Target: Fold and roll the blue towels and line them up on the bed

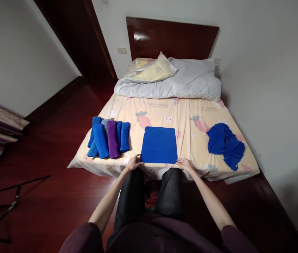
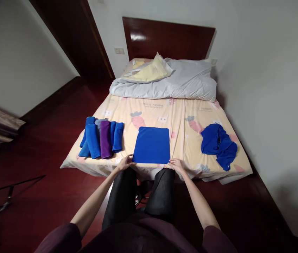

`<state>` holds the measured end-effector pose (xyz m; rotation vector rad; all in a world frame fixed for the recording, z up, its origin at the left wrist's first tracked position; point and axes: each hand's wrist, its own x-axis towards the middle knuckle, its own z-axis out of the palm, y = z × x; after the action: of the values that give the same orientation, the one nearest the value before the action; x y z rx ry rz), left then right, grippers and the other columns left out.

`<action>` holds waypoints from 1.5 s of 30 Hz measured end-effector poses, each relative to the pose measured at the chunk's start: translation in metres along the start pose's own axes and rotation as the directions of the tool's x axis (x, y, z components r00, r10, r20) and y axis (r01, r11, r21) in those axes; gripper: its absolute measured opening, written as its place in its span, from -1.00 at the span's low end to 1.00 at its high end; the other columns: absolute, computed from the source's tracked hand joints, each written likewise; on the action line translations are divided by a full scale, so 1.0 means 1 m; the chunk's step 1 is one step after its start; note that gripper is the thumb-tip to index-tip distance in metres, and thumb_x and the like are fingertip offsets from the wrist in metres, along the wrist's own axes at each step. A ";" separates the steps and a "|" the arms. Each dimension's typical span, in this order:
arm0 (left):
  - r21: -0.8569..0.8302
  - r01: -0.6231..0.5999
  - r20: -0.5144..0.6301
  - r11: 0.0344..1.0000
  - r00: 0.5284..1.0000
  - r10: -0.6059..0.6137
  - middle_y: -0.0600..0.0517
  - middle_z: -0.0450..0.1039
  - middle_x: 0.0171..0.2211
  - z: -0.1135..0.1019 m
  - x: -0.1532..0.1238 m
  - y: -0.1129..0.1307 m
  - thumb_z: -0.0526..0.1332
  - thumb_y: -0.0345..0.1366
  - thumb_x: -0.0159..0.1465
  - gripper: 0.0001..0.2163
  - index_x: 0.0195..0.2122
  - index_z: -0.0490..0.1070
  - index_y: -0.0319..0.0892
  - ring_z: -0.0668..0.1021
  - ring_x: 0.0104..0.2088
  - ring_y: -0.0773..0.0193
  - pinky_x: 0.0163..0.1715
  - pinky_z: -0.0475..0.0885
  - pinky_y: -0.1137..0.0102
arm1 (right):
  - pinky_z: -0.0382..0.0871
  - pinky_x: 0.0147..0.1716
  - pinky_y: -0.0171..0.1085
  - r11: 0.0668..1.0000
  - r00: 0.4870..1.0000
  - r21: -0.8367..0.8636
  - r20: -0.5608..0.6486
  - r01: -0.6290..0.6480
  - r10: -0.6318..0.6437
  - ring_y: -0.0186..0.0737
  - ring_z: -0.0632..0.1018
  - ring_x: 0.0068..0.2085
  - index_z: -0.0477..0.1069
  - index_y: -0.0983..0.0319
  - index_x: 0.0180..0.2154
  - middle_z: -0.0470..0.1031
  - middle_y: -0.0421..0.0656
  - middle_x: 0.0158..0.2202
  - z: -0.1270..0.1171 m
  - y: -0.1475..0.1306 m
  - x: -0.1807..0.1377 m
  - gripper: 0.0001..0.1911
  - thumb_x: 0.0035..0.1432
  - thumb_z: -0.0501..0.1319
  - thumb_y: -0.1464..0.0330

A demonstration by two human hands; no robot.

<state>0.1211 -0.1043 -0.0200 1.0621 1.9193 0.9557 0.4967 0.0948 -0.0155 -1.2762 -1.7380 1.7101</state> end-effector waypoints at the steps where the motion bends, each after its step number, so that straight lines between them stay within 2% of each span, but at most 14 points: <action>1: -0.053 0.035 -0.009 0.998 0.999 -0.036 -0.07 0.68 -0.25 0.003 0.003 -0.003 0.47 -0.05 -0.02 -0.36 0.09 0.43 -0.15 0.70 -0.20 -0.01 -0.16 0.56 0.19 | 0.15 -0.70 -0.37 1.000 1.000 0.009 -0.010 -0.024 0.024 -0.42 0.30 -0.65 0.51 0.25 -0.33 0.59 -0.12 -0.44 0.001 0.001 0.002 -0.42 -0.29 0.52 -0.02; 4: -0.220 0.096 -0.071 0.971 0.991 -0.114 -0.06 0.66 -0.33 0.009 0.011 -0.006 0.46 0.01 -0.05 -0.35 0.03 0.40 -0.18 0.69 -0.25 0.03 -0.25 0.54 0.25 | 0.10 -0.68 -0.40 0.997 0.992 0.066 -0.112 -0.048 0.055 -0.45 0.27 -0.63 0.47 0.24 -0.38 0.56 -0.15 -0.46 0.004 -0.002 0.008 -0.43 -0.32 0.53 -0.02; 7: -0.312 0.119 -0.122 0.943 0.979 -0.164 -0.01 0.61 -0.44 0.012 0.014 -0.007 0.48 0.05 -0.14 -0.35 -0.07 0.41 -0.18 0.67 -0.34 0.08 -0.31 0.49 0.30 | 0.10 -0.66 -0.42 0.993 0.984 0.105 -0.166 -0.045 0.063 -0.43 0.32 -0.57 0.43 0.23 -0.42 0.53 -0.17 -0.45 0.006 -0.002 0.011 -0.43 -0.34 0.54 -0.01; 9: -0.334 0.130 -0.127 0.934 0.975 -0.181 0.02 0.59 -0.46 0.012 0.011 -0.009 0.50 0.07 -0.18 -0.34 -0.11 0.42 -0.17 0.66 -0.35 0.09 -0.31 0.49 0.31 | 0.08 -0.65 -0.43 0.992 0.983 0.111 -0.168 -0.051 0.070 -0.43 0.31 -0.57 0.41 0.22 -0.44 0.51 -0.19 -0.46 0.005 0.000 0.011 -0.44 -0.35 0.54 0.00; 13: -0.325 0.189 -0.062 0.927 0.974 -0.220 0.04 0.59 -0.46 0.006 0.005 -0.011 0.53 0.10 -0.21 -0.34 -0.15 0.44 -0.15 0.66 -0.33 0.11 -0.29 0.49 0.32 | 0.05 -0.66 -0.41 0.988 0.986 0.132 -0.137 -0.078 0.096 -0.46 0.23 -0.61 0.41 0.20 -0.44 0.50 -0.20 -0.49 -0.001 0.000 0.010 -0.46 -0.35 0.55 0.03; 17: -0.288 0.231 -0.036 0.929 0.967 -0.252 0.04 0.59 -0.46 -0.002 0.019 -0.004 0.56 0.09 -0.19 -0.38 -0.19 0.46 -0.15 0.66 -0.36 0.12 -0.31 0.50 0.32 | 0.04 -0.66 -0.39 0.986 0.990 0.129 -0.081 -0.108 0.119 -0.46 0.19 -0.62 0.41 0.18 -0.43 0.46 -0.25 -0.53 -0.007 -0.014 0.023 -0.49 -0.33 0.56 0.07; 20: -0.263 0.237 -0.035 0.935 0.966 -0.255 0.01 0.62 -0.41 -0.007 0.045 0.006 0.56 0.09 -0.13 -0.41 -0.20 0.47 -0.16 0.67 -0.30 0.13 -0.27 0.52 0.33 | 0.01 -0.66 -0.42 0.987 0.988 0.110 -0.093 -0.114 0.124 -0.49 0.17 -0.63 0.40 0.20 -0.44 0.36 -0.34 -0.60 -0.008 -0.029 0.044 -0.48 -0.34 0.56 0.07; 23: -0.243 0.238 -0.047 0.940 0.965 -0.257 -0.03 0.62 -0.38 -0.010 0.082 0.014 0.55 0.11 -0.08 -0.42 -0.19 0.48 -0.18 0.67 -0.31 0.14 -0.31 0.51 0.34 | 0.02 -0.66 -0.44 0.988 0.982 0.094 -0.137 -0.119 0.131 -0.50 0.19 -0.64 0.41 0.22 -0.44 0.34 -0.36 -0.62 -0.009 -0.042 0.076 -0.51 -0.32 0.55 0.10; 29: -0.223 0.224 -0.113 0.949 0.961 -0.254 -0.04 0.61 -0.38 -0.017 0.176 0.025 0.48 0.09 0.05 -0.48 -0.16 0.48 -0.22 0.66 -0.37 0.19 -0.35 0.54 0.36 | 0.11 -0.70 -0.44 0.990 0.962 0.073 -0.238 -0.120 0.134 -0.48 0.27 -0.65 0.46 0.24 -0.39 0.51 -0.25 -0.54 -0.010 -0.057 0.167 -0.56 -0.26 0.56 0.19; 32: -0.195 0.178 -0.166 0.964 0.963 -0.212 -0.10 0.63 -0.34 -0.022 0.222 0.031 0.43 0.01 0.12 -0.57 -0.15 0.49 -0.23 0.66 -0.36 0.19 -0.33 0.56 0.34 | 0.15 -0.71 -0.43 0.994 0.950 0.051 -0.292 -0.097 0.107 -0.47 0.31 -0.66 0.49 0.26 -0.33 0.60 -0.15 -0.44 -0.007 -0.060 0.214 -0.59 -0.19 0.53 0.20; 35: -0.130 0.117 -0.216 0.985 0.966 -0.143 -0.12 0.64 -0.35 -0.027 0.259 0.036 0.42 -0.10 0.11 -0.68 -0.21 0.53 -0.21 0.66 -0.37 0.13 -0.31 0.58 0.28 | 0.24 -0.69 -0.41 0.998 0.942 0.004 -0.330 -0.061 0.058 -0.39 0.43 -0.61 0.52 0.25 -0.29 0.67 -0.07 -0.33 -0.003 -0.060 0.254 -0.63 -0.11 0.49 0.19; 40: 0.024 0.007 -0.257 1.000 0.966 -0.001 -0.10 0.62 -0.44 -0.031 0.293 0.040 0.45 -0.27 -0.01 -0.87 -0.45 0.56 -0.13 0.68 -0.31 0.01 -0.16 0.57 0.18 | 0.48 -0.50 -0.31 0.993 0.935 -0.119 -0.351 0.004 -0.045 -0.12 0.66 -0.36 0.54 0.22 -0.43 0.69 -0.05 -0.34 0.002 -0.055 0.295 -0.75 -0.01 0.42 0.17; 43: 0.083 -0.029 -0.273 0.996 0.961 0.050 -0.08 0.61 -0.48 -0.034 0.299 0.039 0.43 -0.31 0.00 -0.92 -0.49 0.56 -0.11 0.69 -0.30 -0.01 -0.13 0.56 0.16 | 0.56 -0.35 -0.26 0.981 0.931 -0.192 -0.352 0.033 -0.100 -0.03 0.69 -0.25 0.54 0.20 -0.50 0.69 -0.07 -0.38 0.001 -0.051 0.302 -0.74 0.04 0.39 0.16; 45: 0.108 -0.043 -0.292 0.993 0.954 0.073 -0.08 0.60 -0.48 -0.035 0.300 0.039 0.42 -0.31 0.03 -0.94 -0.49 0.56 -0.11 0.68 -0.30 0.00 -0.12 0.55 0.15 | 0.57 -0.31 -0.23 0.971 0.925 -0.234 -0.358 0.041 -0.126 0.00 0.70 -0.23 0.56 0.20 -0.49 0.68 -0.08 -0.39 0.000 -0.050 0.303 -0.73 0.07 0.37 0.14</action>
<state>-0.0127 0.1684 -0.0424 1.0869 2.2094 1.1130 0.3255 0.3448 -0.0645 -1.4835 -1.7561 1.1551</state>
